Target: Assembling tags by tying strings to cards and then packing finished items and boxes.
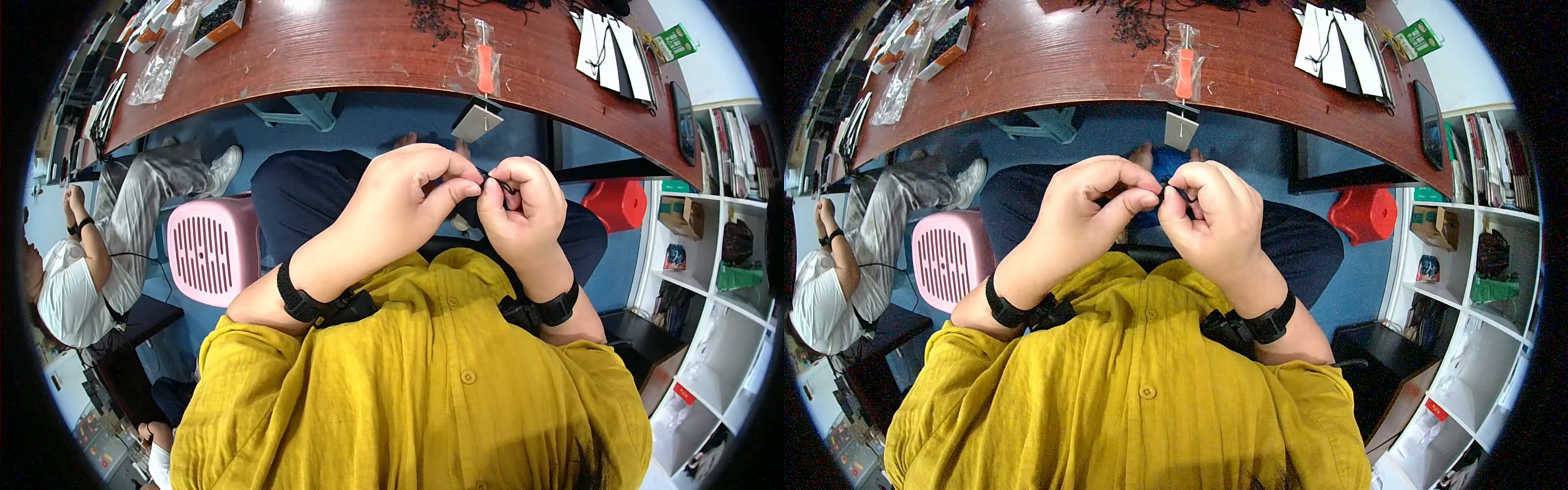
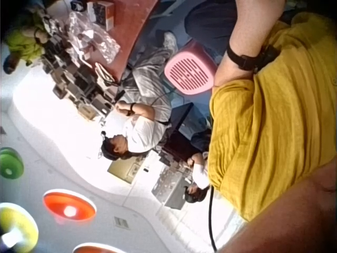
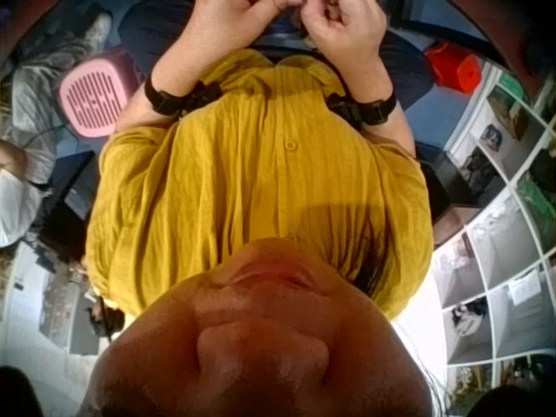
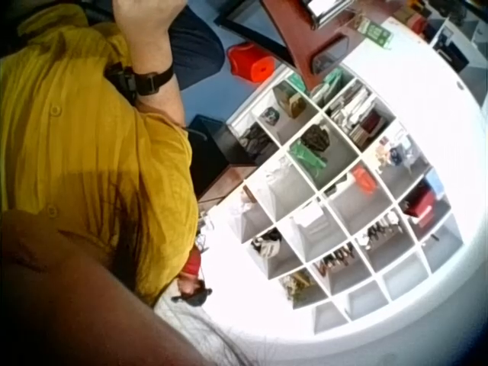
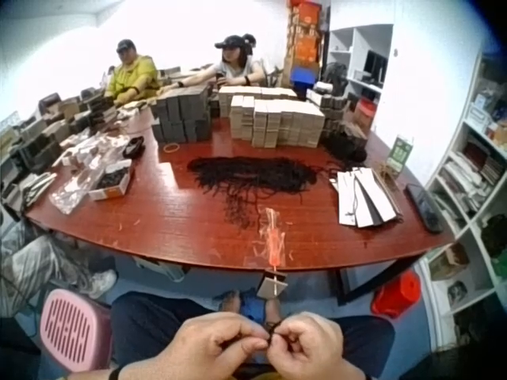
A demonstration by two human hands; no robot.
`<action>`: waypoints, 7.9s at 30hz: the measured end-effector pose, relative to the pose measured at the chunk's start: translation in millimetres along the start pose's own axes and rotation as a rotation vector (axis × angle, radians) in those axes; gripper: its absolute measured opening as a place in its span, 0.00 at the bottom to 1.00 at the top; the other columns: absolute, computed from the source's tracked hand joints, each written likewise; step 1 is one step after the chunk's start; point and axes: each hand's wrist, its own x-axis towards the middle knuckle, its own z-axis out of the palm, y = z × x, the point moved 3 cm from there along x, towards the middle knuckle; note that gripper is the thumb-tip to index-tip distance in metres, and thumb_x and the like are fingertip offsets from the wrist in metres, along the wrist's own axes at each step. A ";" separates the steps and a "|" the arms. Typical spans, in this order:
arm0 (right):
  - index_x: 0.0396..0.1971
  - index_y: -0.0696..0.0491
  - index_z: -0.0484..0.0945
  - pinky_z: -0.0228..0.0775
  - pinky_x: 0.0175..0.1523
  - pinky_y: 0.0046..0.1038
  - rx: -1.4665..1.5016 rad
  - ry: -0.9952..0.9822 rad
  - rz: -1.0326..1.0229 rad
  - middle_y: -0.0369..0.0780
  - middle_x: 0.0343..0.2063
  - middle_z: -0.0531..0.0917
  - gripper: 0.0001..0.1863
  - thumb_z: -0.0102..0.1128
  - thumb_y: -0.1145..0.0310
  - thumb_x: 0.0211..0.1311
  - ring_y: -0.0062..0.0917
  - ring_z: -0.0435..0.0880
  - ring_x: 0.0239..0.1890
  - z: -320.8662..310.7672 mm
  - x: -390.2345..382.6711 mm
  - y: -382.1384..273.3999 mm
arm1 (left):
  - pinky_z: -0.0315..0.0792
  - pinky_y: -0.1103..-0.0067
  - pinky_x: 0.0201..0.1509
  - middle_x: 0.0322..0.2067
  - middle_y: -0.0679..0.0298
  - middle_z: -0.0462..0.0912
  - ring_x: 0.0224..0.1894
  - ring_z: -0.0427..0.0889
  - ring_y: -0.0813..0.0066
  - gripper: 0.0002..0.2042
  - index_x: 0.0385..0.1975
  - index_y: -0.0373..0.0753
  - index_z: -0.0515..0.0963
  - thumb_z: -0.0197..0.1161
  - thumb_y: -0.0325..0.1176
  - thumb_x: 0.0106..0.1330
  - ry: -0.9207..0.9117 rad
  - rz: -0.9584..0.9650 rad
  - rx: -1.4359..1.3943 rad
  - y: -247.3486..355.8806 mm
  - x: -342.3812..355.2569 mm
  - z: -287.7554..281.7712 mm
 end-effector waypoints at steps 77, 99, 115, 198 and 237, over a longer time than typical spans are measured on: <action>0.29 0.57 0.74 0.63 0.32 0.14 1.181 -0.319 0.569 0.37 0.33 0.78 0.05 0.52 0.71 0.62 0.13 0.73 0.26 -19.0 -2.9 37.7 | 0.71 0.87 0.31 0.24 0.67 0.78 0.27 0.75 0.87 0.01 0.28 0.33 0.74 0.57 0.22 0.58 -0.020 -0.194 -0.089 -50.0 -1.3 1.7; 0.35 0.57 0.74 0.70 0.38 0.19 1.506 0.000 0.640 0.40 0.33 0.80 0.04 0.54 0.76 0.60 0.19 0.77 0.31 34.0 -15.0 67.7 | 0.70 0.81 0.30 0.21 0.62 0.76 0.24 0.73 0.81 0.04 0.30 0.33 0.73 0.58 0.27 0.60 -0.204 -0.139 0.090 -81.9 1.1 25.9; 0.35 0.60 0.75 0.71 0.42 0.20 0.997 0.051 0.750 0.39 0.33 0.79 0.06 0.52 0.74 0.63 0.19 0.78 0.34 44.4 -37.3 78.9 | 0.72 0.70 0.32 0.26 0.49 0.78 0.29 0.79 0.52 0.05 0.30 0.34 0.74 0.57 0.28 0.56 -0.360 -0.087 0.418 -106.1 7.9 29.0; 0.24 0.53 0.71 0.52 0.17 0.12 0.878 -0.160 0.855 0.30 0.12 0.68 0.14 0.47 0.61 0.67 0.11 0.61 0.12 22.5 -20.3 54.7 | 0.72 0.75 0.33 0.29 0.59 0.78 0.29 0.77 0.64 0.07 0.28 0.36 0.75 0.64 0.23 0.49 0.183 0.478 0.394 -26.0 37.8 15.4; 0.29 0.56 0.77 0.55 0.13 0.12 0.803 -0.727 1.028 0.33 0.14 0.76 0.09 0.49 0.68 0.63 0.11 0.67 0.10 36.1 -52.2 68.8 | 0.73 0.82 0.31 0.23 0.61 0.81 0.26 0.81 0.81 0.13 0.46 0.41 0.78 0.59 0.28 0.62 -0.520 -0.139 0.027 -47.5 2.0 29.5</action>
